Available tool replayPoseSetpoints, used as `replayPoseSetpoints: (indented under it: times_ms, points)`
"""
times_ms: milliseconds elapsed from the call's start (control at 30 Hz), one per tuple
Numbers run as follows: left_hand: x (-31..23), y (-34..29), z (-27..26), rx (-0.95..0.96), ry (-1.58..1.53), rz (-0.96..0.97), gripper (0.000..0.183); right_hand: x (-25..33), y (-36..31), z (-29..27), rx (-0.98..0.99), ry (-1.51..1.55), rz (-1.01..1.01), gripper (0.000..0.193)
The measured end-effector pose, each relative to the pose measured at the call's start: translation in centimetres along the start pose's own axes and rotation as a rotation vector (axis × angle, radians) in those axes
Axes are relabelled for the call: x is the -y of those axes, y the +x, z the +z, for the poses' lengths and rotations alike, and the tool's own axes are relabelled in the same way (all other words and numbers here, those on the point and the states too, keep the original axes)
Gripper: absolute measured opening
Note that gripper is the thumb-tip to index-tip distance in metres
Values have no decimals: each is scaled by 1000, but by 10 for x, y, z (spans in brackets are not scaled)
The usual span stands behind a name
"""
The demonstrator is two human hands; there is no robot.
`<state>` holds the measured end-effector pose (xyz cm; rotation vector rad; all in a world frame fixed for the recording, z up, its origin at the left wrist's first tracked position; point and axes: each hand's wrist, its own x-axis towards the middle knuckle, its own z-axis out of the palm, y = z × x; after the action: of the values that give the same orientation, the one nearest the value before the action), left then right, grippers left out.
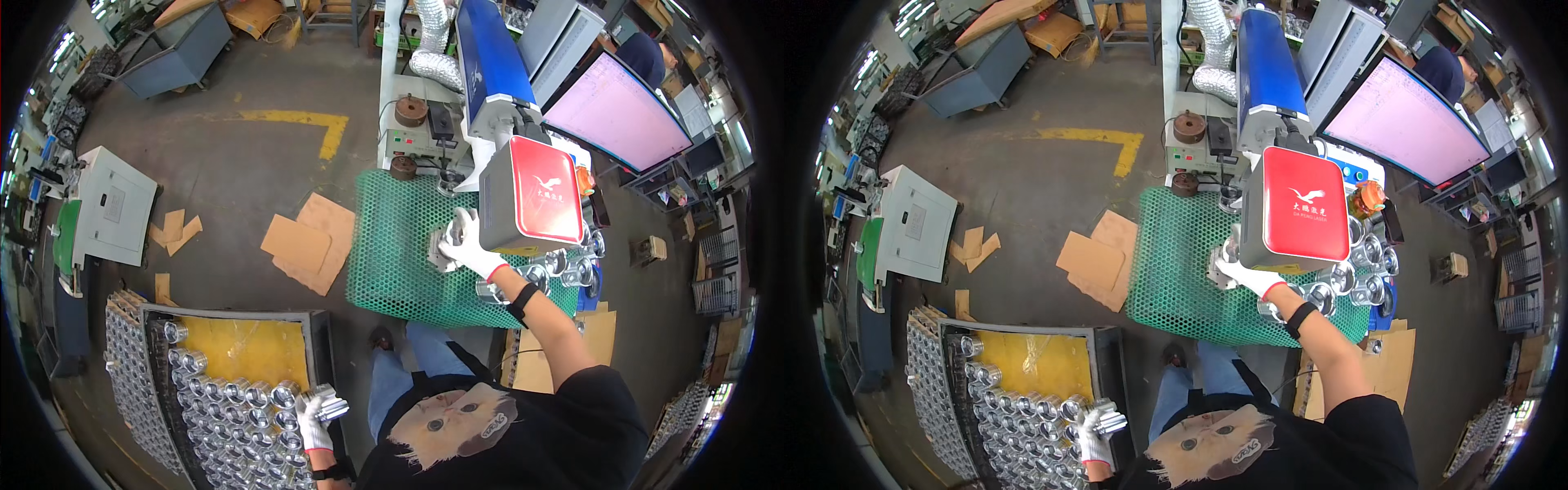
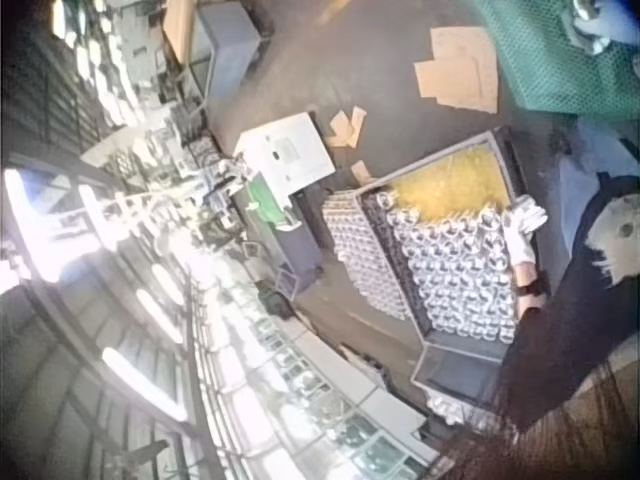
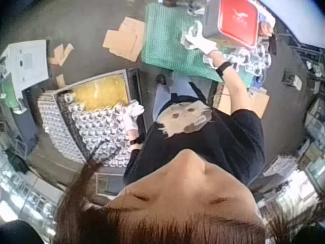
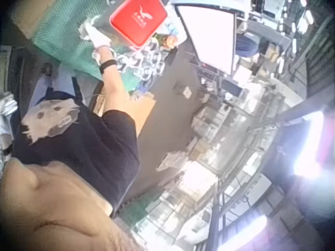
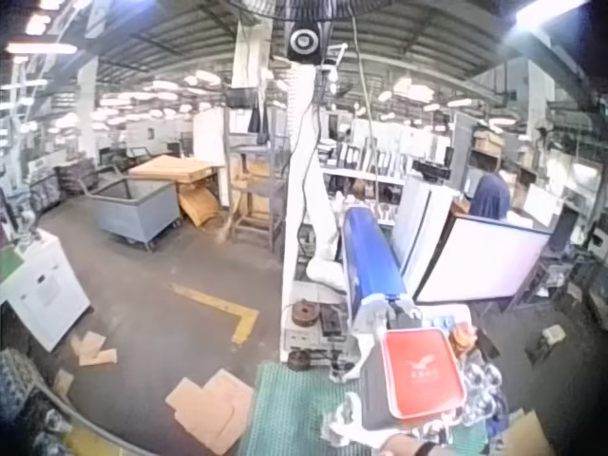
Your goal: The recorder is inspecting cylindrical metal parts at a workbench, placing them into a large storage bin, and organizing layers with cardboard dividers.
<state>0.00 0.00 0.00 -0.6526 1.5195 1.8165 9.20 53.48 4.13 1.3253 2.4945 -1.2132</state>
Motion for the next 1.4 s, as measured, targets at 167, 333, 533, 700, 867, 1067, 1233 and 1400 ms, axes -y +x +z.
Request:
replayPoseSetpoints:
  times_ms: [167,333,533,700,867,1067,1233,1400]
  points:
    - [3,-17,9,25,12,-16,65,-1,16,19,-345,-457,-274,68]
    - [-25,-21,58,122,53,-35,57,59,-14,7,-327,-313,-79,70]
    - [-18,1,83,401,139,195,74,73,-98,31,-795,-503,-423,57]
    - [-31,-1,113,443,630,398,91,41,-182,96,-197,31,-383,41]
    - [-63,-53,161,500,968,584,96,14,-199,134,367,898,135,38]
    - [-67,-90,192,643,1371,804,95,15,-213,134,581,1673,526,39]
    - [-72,-132,227,770,1449,912,86,65,-242,86,420,1730,417,41]
    - [-65,-75,211,866,52,169,55,86,-224,58,606,1849,359,48]
